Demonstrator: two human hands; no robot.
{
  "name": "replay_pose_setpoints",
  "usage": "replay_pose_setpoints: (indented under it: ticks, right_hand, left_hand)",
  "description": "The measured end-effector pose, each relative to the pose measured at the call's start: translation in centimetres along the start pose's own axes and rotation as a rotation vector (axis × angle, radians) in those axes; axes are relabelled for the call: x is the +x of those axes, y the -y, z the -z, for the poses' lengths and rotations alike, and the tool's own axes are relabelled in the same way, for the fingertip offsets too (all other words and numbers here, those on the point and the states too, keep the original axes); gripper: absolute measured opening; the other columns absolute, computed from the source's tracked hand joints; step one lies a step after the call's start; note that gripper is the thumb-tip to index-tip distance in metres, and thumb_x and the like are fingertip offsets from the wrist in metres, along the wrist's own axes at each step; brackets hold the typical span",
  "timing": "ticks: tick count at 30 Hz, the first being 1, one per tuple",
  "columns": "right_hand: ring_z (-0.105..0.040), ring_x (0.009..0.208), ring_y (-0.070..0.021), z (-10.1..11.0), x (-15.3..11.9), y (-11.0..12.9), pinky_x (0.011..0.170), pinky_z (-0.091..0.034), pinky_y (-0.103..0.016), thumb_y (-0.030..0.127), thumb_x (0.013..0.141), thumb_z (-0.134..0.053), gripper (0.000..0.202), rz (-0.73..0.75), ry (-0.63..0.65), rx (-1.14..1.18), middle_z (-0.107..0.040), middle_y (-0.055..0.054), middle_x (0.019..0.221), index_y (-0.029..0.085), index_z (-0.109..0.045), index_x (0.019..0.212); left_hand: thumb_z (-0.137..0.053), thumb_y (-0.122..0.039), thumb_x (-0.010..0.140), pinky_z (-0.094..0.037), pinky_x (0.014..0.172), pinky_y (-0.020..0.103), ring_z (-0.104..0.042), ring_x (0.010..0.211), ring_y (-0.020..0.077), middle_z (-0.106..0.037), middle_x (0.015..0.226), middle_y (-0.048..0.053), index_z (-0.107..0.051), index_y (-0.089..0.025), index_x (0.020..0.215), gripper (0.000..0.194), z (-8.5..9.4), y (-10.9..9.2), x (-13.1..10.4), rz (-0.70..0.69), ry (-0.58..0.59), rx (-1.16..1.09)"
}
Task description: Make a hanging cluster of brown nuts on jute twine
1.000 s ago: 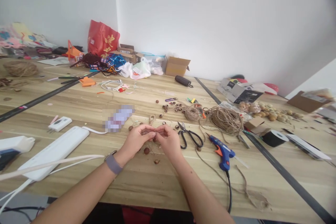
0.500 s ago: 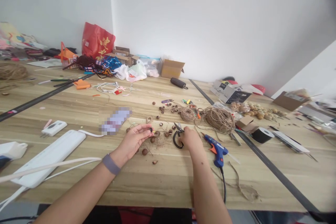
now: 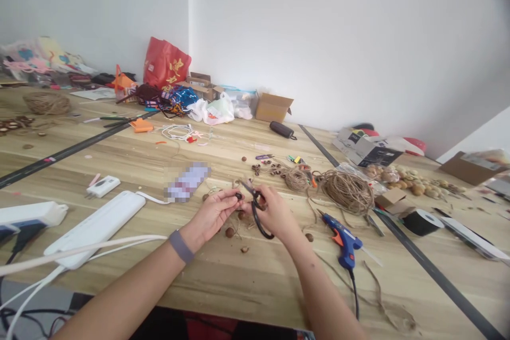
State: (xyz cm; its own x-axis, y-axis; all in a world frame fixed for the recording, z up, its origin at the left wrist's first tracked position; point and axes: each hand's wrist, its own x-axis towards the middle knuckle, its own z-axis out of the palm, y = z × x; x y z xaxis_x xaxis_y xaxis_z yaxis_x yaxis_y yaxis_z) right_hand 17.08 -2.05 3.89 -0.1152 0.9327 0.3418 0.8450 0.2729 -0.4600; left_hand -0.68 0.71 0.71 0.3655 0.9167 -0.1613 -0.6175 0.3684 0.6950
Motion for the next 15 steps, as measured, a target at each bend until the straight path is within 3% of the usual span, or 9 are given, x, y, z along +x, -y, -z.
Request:
replay_pose_setpoints:
  ticks: [6, 15]
  right_hand:
    - [-0.059, 0.082, -0.0205, -3.6, -0.9, -0.4, 0.077, -0.049, -0.033, 0.040, 0.083, -0.070, 0.034, 0.067, -0.015, 0.033, -0.059, -0.007, 0.096, 0.020, -0.058, 0.107]
    - [-0.060, 0.083, -0.0234, -4.2, -1.9, -0.2, 0.077, -0.052, -0.036, 0.049, 0.085, -0.066, 0.039, 0.063, -0.041, -0.069, -0.055, -0.008, 0.095, 0.018, -0.058, 0.107]
  left_hand:
    - [-0.079, -0.004, 0.064, -0.053, 0.076, 0.023, -0.067, 0.073, 0.0124, -0.074, 0.085, 0.006, -0.074, -0.011, 0.082, 0.020, 0.2, -0.1, 0.2, -0.048, 0.101, 0.011]
    - [-0.087, -0.015, 0.058, -0.053, 0.075, 0.026, -0.067, 0.074, 0.0151, -0.072, 0.077, 0.004, -0.074, -0.014, 0.077, 0.023, 0.1, 0.2, -0.1, -0.076, 0.090, 0.091]
